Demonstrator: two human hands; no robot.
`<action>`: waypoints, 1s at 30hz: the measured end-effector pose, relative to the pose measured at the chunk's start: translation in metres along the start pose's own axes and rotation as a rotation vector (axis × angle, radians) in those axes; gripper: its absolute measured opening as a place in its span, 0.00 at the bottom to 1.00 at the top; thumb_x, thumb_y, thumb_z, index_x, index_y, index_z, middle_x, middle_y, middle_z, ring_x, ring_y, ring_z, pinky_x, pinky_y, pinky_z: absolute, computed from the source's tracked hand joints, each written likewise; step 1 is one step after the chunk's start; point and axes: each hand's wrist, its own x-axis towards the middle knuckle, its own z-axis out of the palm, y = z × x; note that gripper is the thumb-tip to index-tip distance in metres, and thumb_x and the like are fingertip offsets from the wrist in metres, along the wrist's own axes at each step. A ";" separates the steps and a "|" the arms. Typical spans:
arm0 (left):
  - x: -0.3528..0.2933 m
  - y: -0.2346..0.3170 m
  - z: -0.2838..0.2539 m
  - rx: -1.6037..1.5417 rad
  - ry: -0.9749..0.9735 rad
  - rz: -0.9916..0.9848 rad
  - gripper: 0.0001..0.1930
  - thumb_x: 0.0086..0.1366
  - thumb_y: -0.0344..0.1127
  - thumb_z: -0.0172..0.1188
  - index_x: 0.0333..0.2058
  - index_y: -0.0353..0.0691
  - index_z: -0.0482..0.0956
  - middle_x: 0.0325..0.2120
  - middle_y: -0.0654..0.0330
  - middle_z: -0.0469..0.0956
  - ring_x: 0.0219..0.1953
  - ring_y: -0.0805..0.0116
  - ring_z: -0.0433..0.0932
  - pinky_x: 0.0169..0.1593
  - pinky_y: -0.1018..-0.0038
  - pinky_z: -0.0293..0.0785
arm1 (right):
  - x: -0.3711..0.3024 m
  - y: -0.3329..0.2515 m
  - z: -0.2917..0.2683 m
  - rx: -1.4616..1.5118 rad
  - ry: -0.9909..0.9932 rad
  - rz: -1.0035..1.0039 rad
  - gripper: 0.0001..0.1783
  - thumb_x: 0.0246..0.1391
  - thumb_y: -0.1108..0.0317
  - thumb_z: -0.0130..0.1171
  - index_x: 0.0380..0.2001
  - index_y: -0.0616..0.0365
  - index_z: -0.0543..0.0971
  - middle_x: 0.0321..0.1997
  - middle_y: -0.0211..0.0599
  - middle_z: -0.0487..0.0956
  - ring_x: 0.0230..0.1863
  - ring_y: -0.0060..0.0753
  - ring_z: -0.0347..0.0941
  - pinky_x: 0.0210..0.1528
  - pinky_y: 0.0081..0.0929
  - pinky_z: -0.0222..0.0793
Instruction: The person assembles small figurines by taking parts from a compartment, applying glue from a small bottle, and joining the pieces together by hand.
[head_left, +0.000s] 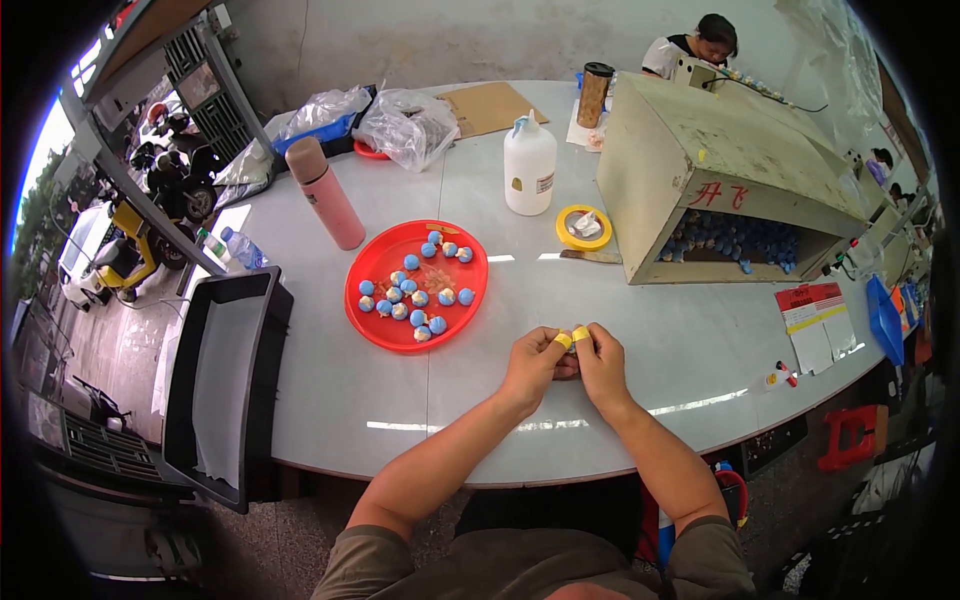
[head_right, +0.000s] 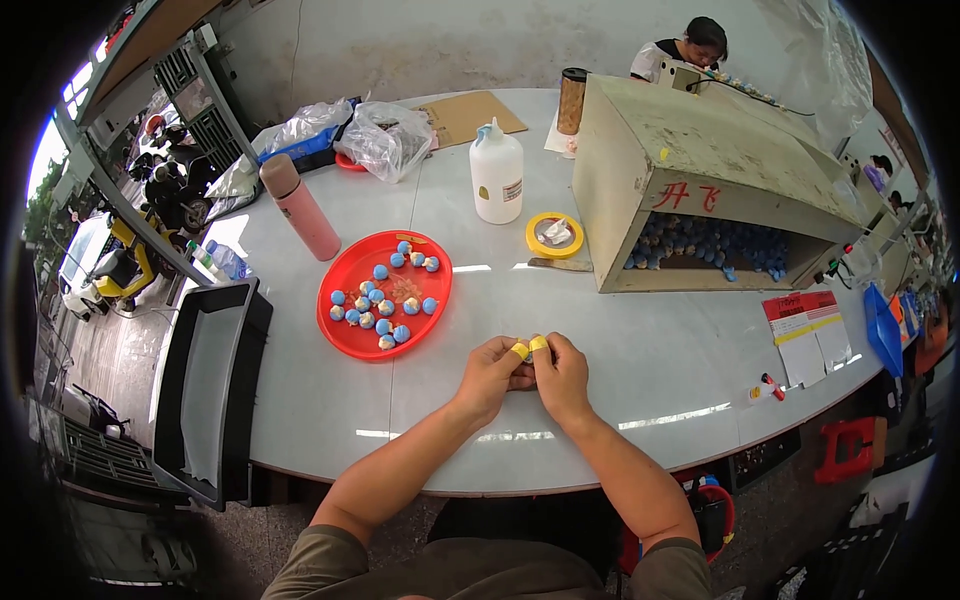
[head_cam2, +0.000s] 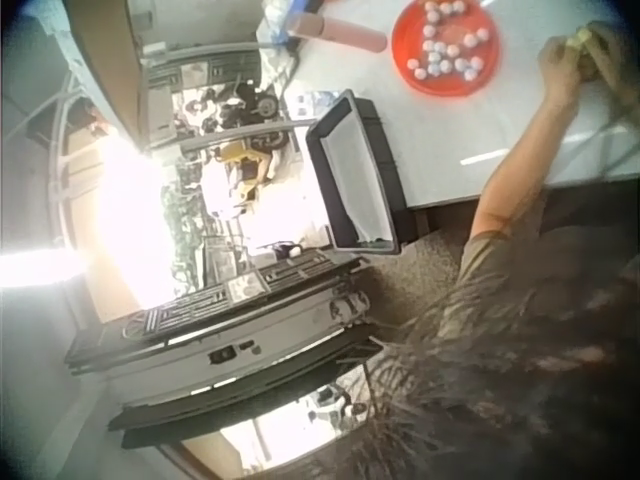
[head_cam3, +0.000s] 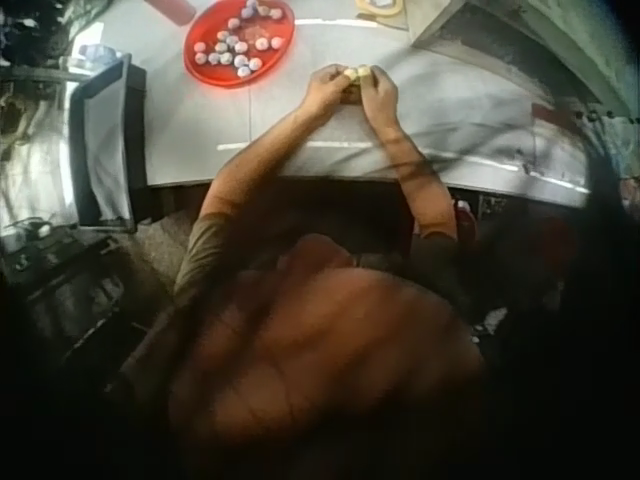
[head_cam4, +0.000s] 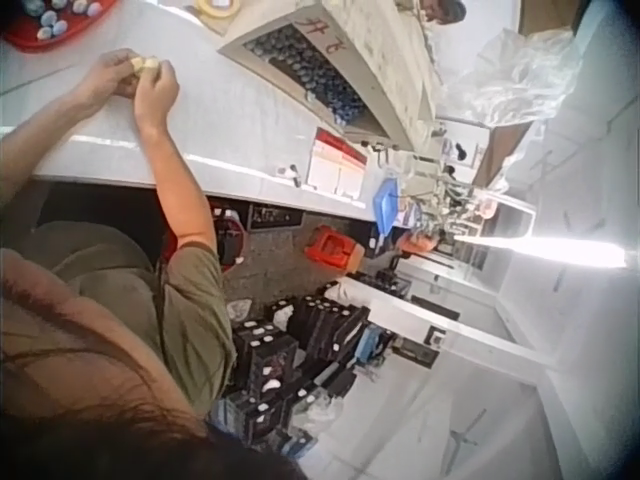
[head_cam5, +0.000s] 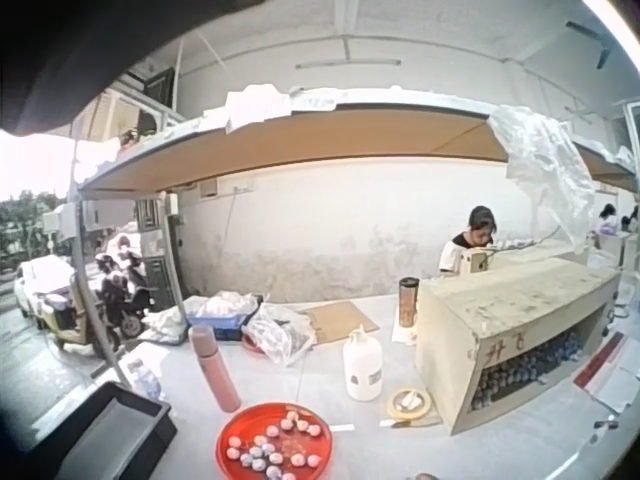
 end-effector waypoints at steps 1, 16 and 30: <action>-0.001 0.001 0.001 -0.030 0.004 -0.008 0.10 0.69 0.34 0.55 0.42 0.33 0.74 0.32 0.58 0.78 0.32 0.71 0.79 0.37 0.77 0.79 | 0.000 0.000 0.001 -0.021 0.011 0.007 0.19 0.61 0.64 0.53 0.20 0.64 0.66 0.16 0.35 0.65 0.20 0.25 0.55 0.24 0.31 0.56; -0.001 -0.009 0.006 -0.143 0.001 -0.070 0.07 0.68 0.33 0.56 0.38 0.36 0.74 0.31 0.59 0.77 0.30 0.72 0.78 0.36 0.76 0.77 | -0.007 0.001 0.002 0.136 0.035 -0.036 0.14 0.59 0.72 0.48 0.21 0.63 0.60 0.20 0.36 0.62 0.23 0.23 0.53 0.24 0.30 0.55; 0.000 -0.011 0.006 -0.145 0.024 -0.074 0.07 0.67 0.34 0.58 0.35 0.37 0.74 0.29 0.61 0.77 0.28 0.74 0.77 0.34 0.78 0.74 | -0.009 0.001 0.002 0.137 0.036 -0.024 0.12 0.57 0.74 0.47 0.21 0.63 0.60 0.20 0.36 0.62 0.24 0.24 0.53 0.25 0.30 0.55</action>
